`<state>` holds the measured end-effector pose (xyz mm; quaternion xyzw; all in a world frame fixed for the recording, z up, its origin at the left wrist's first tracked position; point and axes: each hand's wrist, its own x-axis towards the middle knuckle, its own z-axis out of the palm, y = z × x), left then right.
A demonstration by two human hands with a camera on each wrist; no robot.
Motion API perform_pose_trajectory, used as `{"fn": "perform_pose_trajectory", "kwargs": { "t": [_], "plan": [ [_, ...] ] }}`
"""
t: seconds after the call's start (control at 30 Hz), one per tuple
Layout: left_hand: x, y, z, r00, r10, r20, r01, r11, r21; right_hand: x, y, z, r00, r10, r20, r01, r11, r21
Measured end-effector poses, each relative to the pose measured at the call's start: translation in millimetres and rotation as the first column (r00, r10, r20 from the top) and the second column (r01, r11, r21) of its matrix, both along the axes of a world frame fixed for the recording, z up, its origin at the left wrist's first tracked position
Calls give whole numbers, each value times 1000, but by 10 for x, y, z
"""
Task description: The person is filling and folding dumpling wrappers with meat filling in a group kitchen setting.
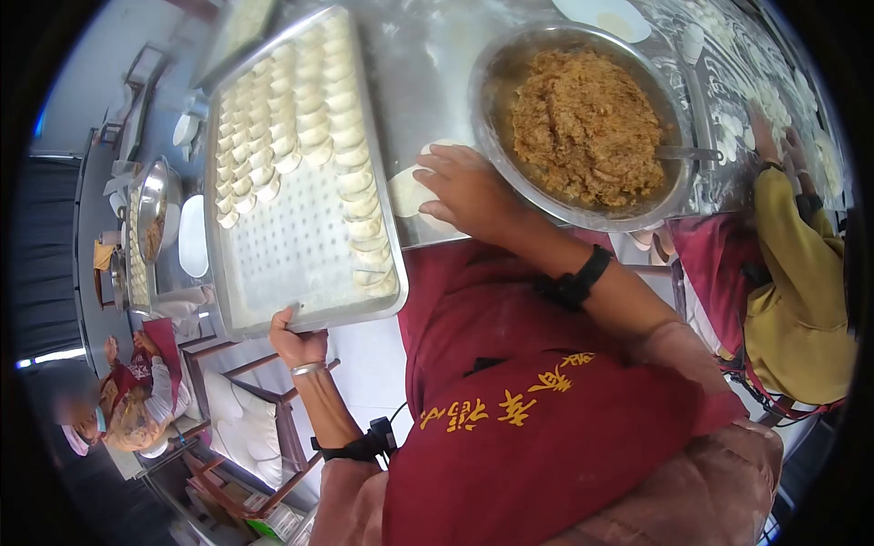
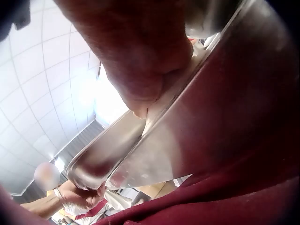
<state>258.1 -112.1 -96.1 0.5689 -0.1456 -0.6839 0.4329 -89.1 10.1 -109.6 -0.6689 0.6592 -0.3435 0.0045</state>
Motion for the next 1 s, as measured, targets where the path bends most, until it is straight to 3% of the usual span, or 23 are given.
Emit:
{"fn": "perform_pose_trajectory", "kwargs": {
  "t": [0.23, 0.33, 0.53, 0.63, 0.73, 0.83, 1.0],
  "plan": [
    [-31, 78, 2, 1000, 3, -24, -3, 1000, -3, -136, 311, -108, 989, 136, 61, -136, 991, -8],
    [38, 73, -47, 995, -3, -100, 1, 1000, -21, -149, 412, -54, 991, 122, 58, -125, 990, 58],
    [23, 107, -24, 995, 3, -105, -5, 1000, -25, 208, 289, 221, 971, 33, -235, -10, 995, 97],
    [-23, 139, 9, 995, 15, -99, -19, 999, -42, 284, 214, 123, 948, -48, -316, 46, 999, -12],
    [-71, 158, 45, 994, 11, -104, -15, 999, -43, 288, 266, 90, 944, -16, -330, -15, 996, -90],
    [-48, 131, 30, 998, 23, -60, -24, 999, -20, 256, 299, 36, 957, 9, -290, -63, 982, -177],
    [-104, 156, 60, 999, 8, -39, -8, 1000, -16, 213, 286, 65, 1000, 24, -8, -26, 980, -199]
  ]
}}
